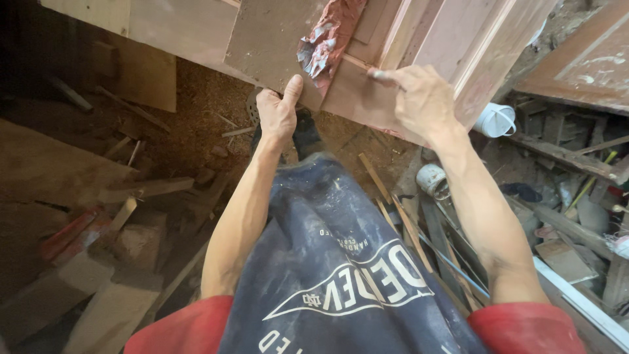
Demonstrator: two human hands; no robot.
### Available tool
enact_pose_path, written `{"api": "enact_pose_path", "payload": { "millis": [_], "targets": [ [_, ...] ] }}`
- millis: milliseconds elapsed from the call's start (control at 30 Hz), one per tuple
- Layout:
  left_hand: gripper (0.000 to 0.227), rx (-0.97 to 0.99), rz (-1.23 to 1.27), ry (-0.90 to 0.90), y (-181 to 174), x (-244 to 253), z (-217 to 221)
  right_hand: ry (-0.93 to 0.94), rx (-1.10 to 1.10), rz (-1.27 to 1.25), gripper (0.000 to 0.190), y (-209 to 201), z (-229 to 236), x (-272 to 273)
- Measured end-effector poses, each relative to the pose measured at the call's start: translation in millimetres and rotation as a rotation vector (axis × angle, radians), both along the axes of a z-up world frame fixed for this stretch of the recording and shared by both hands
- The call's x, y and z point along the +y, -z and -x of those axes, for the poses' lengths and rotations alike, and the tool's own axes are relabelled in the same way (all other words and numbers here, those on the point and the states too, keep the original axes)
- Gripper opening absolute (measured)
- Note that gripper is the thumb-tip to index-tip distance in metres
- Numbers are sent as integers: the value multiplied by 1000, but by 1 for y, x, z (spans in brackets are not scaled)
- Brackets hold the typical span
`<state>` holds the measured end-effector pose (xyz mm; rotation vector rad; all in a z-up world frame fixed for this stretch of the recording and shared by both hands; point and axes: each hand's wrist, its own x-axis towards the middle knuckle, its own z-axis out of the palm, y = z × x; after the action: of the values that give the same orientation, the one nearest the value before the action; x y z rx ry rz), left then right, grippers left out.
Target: The person applies reddish-brown wood filler to a wooden door using a putty knife. They repeatedly scoop filler from a small board and spread it into the door's grooves and panels, smoothing the surface as they work.
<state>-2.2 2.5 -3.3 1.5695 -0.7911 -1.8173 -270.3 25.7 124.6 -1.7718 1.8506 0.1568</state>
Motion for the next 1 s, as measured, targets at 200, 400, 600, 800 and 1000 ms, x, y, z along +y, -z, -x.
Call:
{"api": "enact_pose_path", "payload": {
  "millis": [200,400,600,800,1000],
  "targets": [
    [34,21,40,10,3,1,-1,318,-291,116,31,-22,2,23],
    [33,-45,22,46,8,1,-1,1071,-403,71,22,-20,-12,105],
    [29,-48,123,53,7,2,1,1105,-137,354,23,12,-60,188],
    [27,54,139,-36,15,5,4,1055,-73,480,27,32,-84,210],
    [29,-27,131,36,16,7,0,1087,47,520,33,40,-84,202]
  ]
}}
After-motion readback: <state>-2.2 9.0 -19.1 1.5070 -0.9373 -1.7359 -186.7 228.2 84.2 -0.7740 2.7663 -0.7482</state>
